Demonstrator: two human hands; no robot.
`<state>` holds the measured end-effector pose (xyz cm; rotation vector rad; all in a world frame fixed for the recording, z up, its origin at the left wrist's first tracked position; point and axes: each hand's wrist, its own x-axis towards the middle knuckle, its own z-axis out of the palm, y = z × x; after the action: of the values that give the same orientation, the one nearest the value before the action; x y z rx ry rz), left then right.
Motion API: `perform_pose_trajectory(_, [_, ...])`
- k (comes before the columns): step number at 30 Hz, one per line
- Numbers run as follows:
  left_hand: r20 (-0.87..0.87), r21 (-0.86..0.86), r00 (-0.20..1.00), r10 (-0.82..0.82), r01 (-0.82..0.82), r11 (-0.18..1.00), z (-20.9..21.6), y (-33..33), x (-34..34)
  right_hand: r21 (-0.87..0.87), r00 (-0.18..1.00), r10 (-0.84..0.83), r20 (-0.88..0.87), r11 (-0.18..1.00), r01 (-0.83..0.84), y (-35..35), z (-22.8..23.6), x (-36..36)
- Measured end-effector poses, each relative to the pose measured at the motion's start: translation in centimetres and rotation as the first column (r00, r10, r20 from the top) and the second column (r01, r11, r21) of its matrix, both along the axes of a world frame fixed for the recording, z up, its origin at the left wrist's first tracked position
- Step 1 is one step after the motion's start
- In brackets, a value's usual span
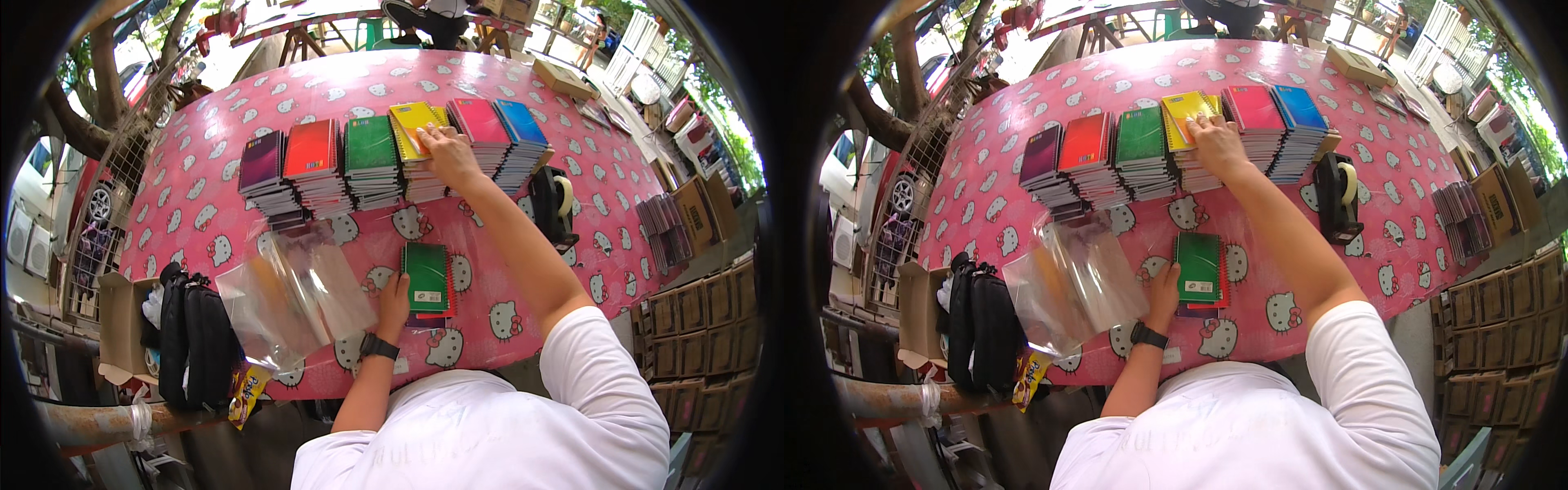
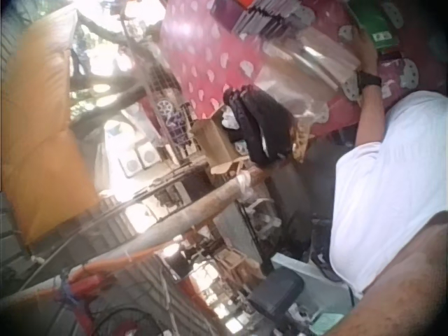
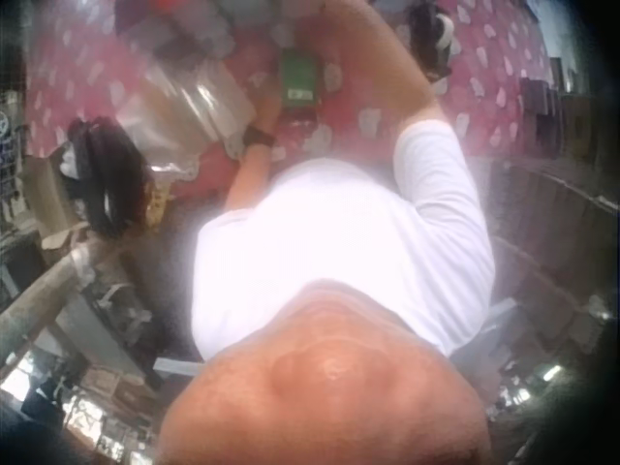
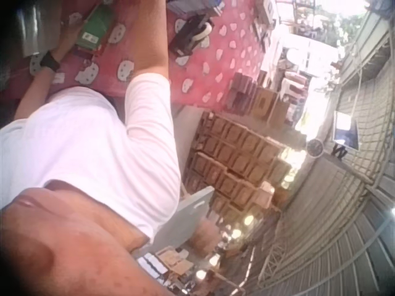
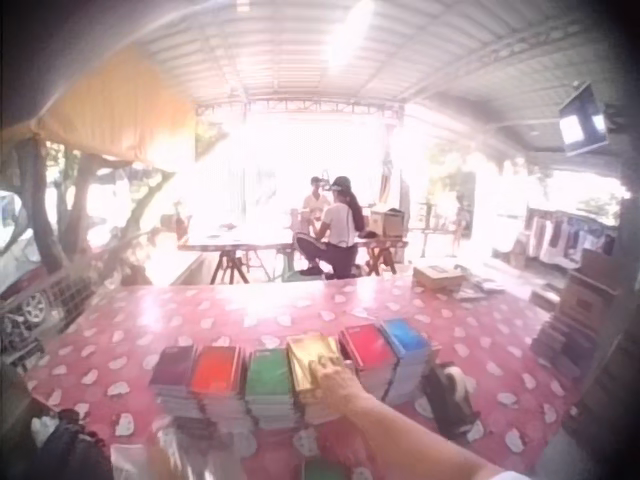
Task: The person organizes small notebooks into stacks, places the stacks into plastic bags, and seals the bags with tape from a dispenser.
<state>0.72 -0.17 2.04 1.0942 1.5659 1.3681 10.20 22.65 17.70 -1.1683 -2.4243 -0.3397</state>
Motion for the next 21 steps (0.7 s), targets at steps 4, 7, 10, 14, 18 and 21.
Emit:
perform_pose_trajectory(4, [-0.025,-0.031,1.0,-0.005,0.004,0.999,-1.6,0.2,-0.9,-0.205,0.981,0.068,-0.183,0.973,-0.106,-1.5,1.6,2.2])
perform_pose_trajectory(7, [-0.022,-0.025,1.0,0.002,-0.003,1.0,-0.5,0.4,0.2,0.049,0.833,0.147,-0.534,0.989,-0.143,-3.6,2.3,4.8])
perform_pose_trajectory(10, [0.04,-0.05,0.999,-0.002,0.004,0.999,-1.3,0.0,-0.8,-0.297,0.293,-0.179,-0.939,0.852,-0.432,-8.0,1.9,5.8])
perform_pose_trajectory(14, [0.263,-0.18,0.962,0.075,-0.028,0.983,-1.5,0.2,-0.8,-0.63,0.269,-0.712,-0.648,0.303,-0.715,-17.2,-3.2,6.9])
perform_pose_trajectory(18, [0.462,-0.126,0.885,-0.059,0.132,0.983,-1.7,0.7,-1.0,-0.988,0.892,-0.425,-0.155,0.09,-0.129,-18.3,-6.0,8.0])
perform_pose_trajectory(21, [0.487,-0.08,0.86,-0.152,0.217,0.973,1.0,0.2,-1.6,-0.773,0.981,-0.088,-0.176,0.629,-0.082,-13.4,-2.7,7.7])
